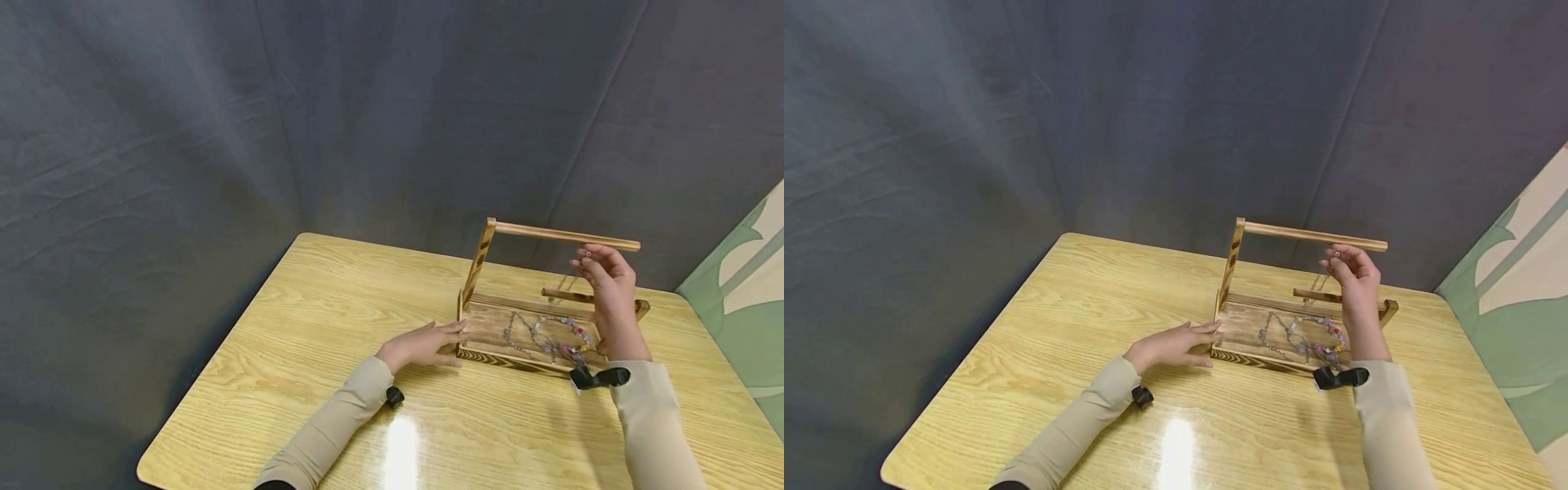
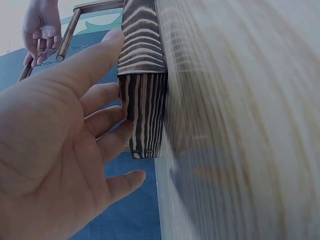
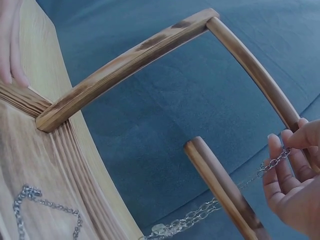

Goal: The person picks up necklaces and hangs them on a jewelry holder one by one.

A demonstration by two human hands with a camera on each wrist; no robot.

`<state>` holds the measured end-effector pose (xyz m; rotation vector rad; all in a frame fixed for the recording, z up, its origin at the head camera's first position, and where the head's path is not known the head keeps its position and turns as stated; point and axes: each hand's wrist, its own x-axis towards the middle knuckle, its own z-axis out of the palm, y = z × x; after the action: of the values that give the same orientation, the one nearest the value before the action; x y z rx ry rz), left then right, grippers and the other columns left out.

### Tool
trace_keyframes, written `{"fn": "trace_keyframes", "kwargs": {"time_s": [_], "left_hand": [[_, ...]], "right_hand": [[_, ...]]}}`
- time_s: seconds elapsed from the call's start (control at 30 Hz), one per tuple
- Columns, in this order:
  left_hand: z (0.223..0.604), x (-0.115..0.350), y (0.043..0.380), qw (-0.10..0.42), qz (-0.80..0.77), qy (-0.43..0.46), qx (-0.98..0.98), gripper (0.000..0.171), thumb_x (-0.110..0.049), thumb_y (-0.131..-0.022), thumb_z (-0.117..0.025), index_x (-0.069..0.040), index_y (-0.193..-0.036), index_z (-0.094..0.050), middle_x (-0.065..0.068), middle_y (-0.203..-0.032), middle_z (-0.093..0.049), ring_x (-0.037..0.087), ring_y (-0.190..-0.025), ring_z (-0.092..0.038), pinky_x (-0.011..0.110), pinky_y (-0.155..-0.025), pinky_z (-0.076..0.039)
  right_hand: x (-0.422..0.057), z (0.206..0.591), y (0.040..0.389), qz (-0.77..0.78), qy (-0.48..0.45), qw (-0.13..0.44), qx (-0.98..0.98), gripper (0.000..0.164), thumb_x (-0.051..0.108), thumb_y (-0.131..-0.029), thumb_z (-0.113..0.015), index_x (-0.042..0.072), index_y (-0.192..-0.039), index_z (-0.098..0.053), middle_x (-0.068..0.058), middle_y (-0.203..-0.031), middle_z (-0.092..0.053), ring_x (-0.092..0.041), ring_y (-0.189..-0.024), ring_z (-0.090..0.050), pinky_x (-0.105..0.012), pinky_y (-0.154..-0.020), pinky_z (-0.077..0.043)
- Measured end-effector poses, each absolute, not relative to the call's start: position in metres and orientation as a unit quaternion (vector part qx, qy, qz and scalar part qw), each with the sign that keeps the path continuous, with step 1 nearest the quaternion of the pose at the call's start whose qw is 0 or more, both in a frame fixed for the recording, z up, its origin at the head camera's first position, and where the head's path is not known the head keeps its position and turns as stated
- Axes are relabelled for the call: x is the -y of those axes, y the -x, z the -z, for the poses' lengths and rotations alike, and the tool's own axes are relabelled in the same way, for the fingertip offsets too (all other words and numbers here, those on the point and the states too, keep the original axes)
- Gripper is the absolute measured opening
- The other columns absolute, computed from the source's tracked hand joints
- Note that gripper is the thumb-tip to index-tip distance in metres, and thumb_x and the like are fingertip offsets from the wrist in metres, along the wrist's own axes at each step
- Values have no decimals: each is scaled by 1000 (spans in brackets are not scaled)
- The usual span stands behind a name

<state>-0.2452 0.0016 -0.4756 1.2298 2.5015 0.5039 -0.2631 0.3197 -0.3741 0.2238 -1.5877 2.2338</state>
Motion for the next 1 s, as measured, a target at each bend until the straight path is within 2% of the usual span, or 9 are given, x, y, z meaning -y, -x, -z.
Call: {"fn": "trace_keyframes", "kwargs": {"time_s": [0.3, 0.5, 1.0], "left_hand": [[477, -2, 244, 152, -170, -423, -877, 70, -54, -91, -45, -26, -149, -19, -3, -157, -5, 11, -141, -18, 45, -117, -10], [476, -2, 244, 153, -169, -423, -877, 70, -54, -91, -44, -26, -149, -19, -3, -157, -5, 12, -141, -18, 45, -117, -10], [480, -2, 246, 149, -174, -422, -877, 70, -57, -90, -43, -26, -149, -21, -4, -157, -6, 9, -141, -17, 44, -117, -12]], "right_hand": [[-326, 376, 260, -797, -88, 214, 558, 23, -8, -90, -52, -13, -112, -54, -8, -94, -65, -14, -76, -66, -19, -72, -55], [-329, 374, 259, -806, -79, 222, 543, 19, -9, -89, -52, -9, -106, -59, -8, -91, -67, -15, -74, -66, -20, -72, -56], [-333, 368, 260, -773, -12, 283, 568, 17, -8, -89, -53, -12, -103, -60, -10, -86, -63, -14, -64, -63, -17, -59, -54]]}}
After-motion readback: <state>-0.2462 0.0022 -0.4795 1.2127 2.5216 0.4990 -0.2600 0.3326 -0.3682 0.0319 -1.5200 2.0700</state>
